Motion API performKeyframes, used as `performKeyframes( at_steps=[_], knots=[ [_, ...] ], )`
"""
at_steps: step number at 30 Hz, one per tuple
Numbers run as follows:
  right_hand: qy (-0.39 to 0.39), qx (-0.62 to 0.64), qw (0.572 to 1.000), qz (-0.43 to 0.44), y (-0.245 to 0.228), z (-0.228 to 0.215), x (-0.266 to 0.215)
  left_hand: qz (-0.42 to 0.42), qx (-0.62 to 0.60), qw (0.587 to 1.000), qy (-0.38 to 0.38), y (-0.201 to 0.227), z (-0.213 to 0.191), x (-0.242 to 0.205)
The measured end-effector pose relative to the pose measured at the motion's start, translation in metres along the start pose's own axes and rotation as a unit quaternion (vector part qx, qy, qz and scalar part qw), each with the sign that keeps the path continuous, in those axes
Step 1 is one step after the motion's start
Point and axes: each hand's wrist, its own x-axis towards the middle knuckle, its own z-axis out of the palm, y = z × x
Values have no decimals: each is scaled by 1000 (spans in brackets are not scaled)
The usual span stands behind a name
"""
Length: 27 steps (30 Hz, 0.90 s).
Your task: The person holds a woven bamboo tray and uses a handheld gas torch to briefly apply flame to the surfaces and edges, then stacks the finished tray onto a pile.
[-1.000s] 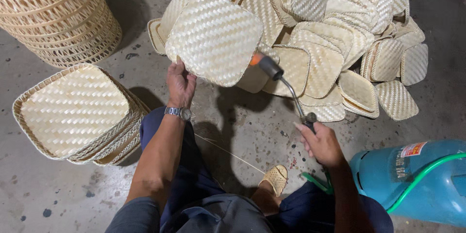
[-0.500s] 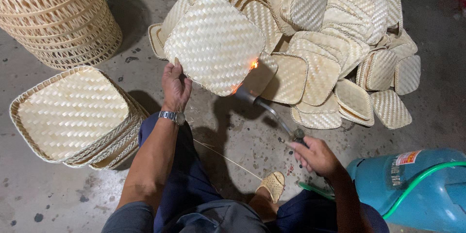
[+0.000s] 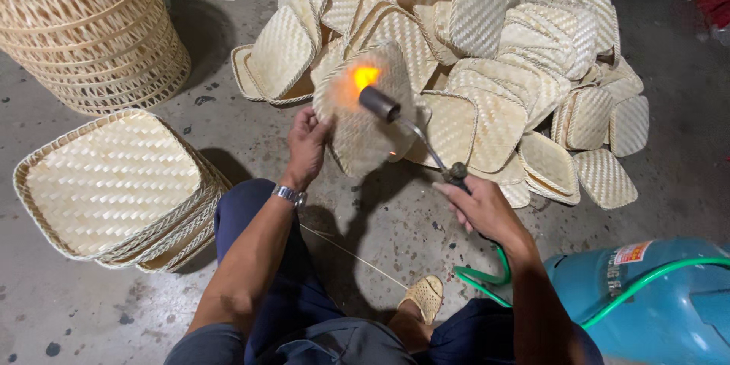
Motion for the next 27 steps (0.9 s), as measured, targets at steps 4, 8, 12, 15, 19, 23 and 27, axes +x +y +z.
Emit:
performKeyframes(
  at_steps=[4,8,12,15,19,23,27],
  knots=[
    [11,-4,1000,22,18,-9,-1,167,266,946,-75,47,8,0],
    [169,26,985,-14,55,-33,-7,398,645,641,-120,111,-13,-8],
    [183,20,983,20,96,-44,-2,344,766,529,-123,146,-48,-17],
    [146,47,988,37,132,-48,12,319,819,468,-92,156,-88,-28],
    [184,76,979,35,173,-44,30,284,826,485,-45,161,-155,-54],
    [220,70,973,29,195,-45,44,197,850,488,-17,165,-205,-84],
    [211,43,975,47,193,-44,44,157,863,480,-1,159,-224,-116]
  ],
)
